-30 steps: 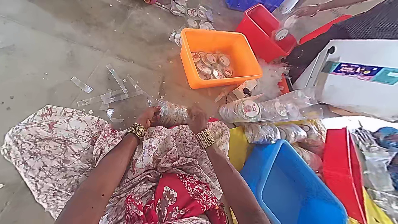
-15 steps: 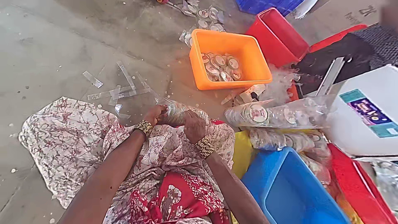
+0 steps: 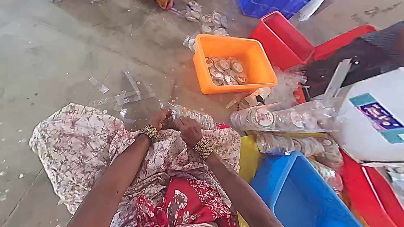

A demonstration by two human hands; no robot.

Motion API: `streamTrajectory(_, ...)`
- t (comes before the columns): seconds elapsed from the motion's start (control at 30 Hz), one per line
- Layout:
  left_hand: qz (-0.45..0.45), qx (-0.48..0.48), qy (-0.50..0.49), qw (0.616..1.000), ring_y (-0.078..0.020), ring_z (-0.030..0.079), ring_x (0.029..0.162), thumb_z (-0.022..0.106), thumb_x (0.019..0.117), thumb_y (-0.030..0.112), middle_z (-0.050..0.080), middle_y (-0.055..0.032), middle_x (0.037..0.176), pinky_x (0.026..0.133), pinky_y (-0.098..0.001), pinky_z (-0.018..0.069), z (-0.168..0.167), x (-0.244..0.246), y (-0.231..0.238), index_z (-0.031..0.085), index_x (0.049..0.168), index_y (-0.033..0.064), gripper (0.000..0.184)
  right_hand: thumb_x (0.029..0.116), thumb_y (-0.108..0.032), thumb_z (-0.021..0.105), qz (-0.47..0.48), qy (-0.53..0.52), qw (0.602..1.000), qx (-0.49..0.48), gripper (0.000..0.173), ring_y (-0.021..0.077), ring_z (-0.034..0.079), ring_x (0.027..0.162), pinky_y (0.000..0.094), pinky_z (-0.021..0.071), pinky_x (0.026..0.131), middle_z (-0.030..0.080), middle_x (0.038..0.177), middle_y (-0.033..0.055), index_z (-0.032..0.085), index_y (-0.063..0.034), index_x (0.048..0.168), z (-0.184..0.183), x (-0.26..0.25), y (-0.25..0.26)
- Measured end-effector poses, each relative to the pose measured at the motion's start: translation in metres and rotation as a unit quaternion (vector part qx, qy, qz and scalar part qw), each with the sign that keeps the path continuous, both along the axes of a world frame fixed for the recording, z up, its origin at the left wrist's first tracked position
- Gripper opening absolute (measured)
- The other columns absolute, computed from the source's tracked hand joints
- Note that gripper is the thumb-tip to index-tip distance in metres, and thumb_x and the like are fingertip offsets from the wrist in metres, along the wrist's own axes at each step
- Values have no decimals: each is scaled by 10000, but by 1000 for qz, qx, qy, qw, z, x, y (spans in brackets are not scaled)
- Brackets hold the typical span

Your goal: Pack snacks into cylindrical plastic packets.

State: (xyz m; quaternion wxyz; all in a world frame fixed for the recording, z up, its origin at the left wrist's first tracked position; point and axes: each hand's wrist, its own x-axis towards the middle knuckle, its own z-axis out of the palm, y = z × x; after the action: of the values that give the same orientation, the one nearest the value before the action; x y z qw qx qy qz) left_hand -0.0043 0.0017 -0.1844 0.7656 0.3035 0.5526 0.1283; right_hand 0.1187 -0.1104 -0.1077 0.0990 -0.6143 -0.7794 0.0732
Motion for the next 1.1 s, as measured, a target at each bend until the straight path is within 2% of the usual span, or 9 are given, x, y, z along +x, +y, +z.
streamTrajectory(0.13, 14, 28, -15, 999, -58, 430, 536, 435, 1094, 249, 480, 23, 709, 501, -217, 396, 13, 5, -4, 571, 1048, 71, 228, 929, 7, 588, -54, 47, 981, -178, 370, 396, 636, 1201, 557, 505, 983, 648, 1314, 232, 638, 42, 1294, 14, 15, 11)
streamTrajectory(0.33, -52, 192, -51, 979, 1, 392, 420, 399, 1106, 189, 475, 60, 587, 395, -151, 339, 87, 34, 18, 558, 968, 46, 254, 980, -72, 570, -266, 324, 897, 138, 209, 270, 713, 844, 445, 587, 808, 724, 920, 187, 715, 77, 991, 15, 50, -8)
streamTrajectory(0.4, -173, 315, -45, 932, -22, 454, 510, 423, 1097, 167, 516, 31, 662, 506, -186, 420, 120, 46, 23, 615, 1007, -16, 280, 966, -36, 570, -295, 384, 850, 207, 183, 151, 683, 794, 328, 581, 768, 712, 886, 140, 691, 97, 996, 16, 69, -14)
streamTrajectory(0.53, -420, 532, -16, 735, -245, 628, 790, 456, 1067, 167, 663, -158, 844, 803, -449, 517, 154, 55, -3, 700, 1001, -56, 337, 935, -19, 565, -353, 399, 817, 222, 125, 15, 600, 727, 198, 522, 699, 645, 819, 35, 652, 64, 969, 29, 102, -29)
streamTrajectory(0.63, -548, 530, 52, 645, -449, 659, 983, 439, 1090, 227, 675, -272, 978, 890, -628, 482, 161, 38, -30, 674, 1096, -52, 365, 950, -57, 592, -409, 315, 847, 129, 154, 161, 641, 783, 358, 524, 760, 677, 850, 109, 685, 50, 1008, 23, 115, -30)
streamTrajectory(0.83, -414, 703, 29, 578, -320, 698, 745, 509, 1052, 235, 671, -151, 823, 647, -500, 556, 122, -17, -53, 674, 949, 8, 299, 974, -136, 633, -381, 208, 882, -183, 269, 336, 655, 1078, 485, 491, 982, 681, 1134, 226, 656, 46, 1171, -6, 135, 18)
streamTrajectory(0.93, -376, 763, 61, 522, -288, 702, 749, 543, 1008, 129, 690, -123, 835, 674, -438, 571, 134, -27, -57, 708, 950, 32, 200, 1066, -87, 456, -332, 124, 859, -370, 395, 349, 444, 1431, 450, 301, 1191, 489, 1503, 267, 505, 73, 1424, 55, 100, 38)
streamTrajectory(1.03, -355, 798, 90, 478, -277, 687, 772, 552, 977, 85, 690, -88, 805, 740, -420, 551, 149, -30, -60, 742, 937, 72, 195, 1048, -143, 466, -272, 138, 949, -85, 358, 397, 624, 1214, 512, 430, 1088, 671, 1235, 277, 646, 59, 1282, 22, 105, 27)
streamTrajectory(1.1, -334, 813, 98, 466, -246, 679, 823, 545, 998, 128, 691, -37, 800, 946, -486, 487, 149, -29, -60, 760, 957, 132, 218, 1008, -136, 569, -226, 213, 947, 81, 283, 368, 667, 1134, 527, 482, 1038, 717, 1144, 215, 709, 32, 1189, 37, 103, 32)
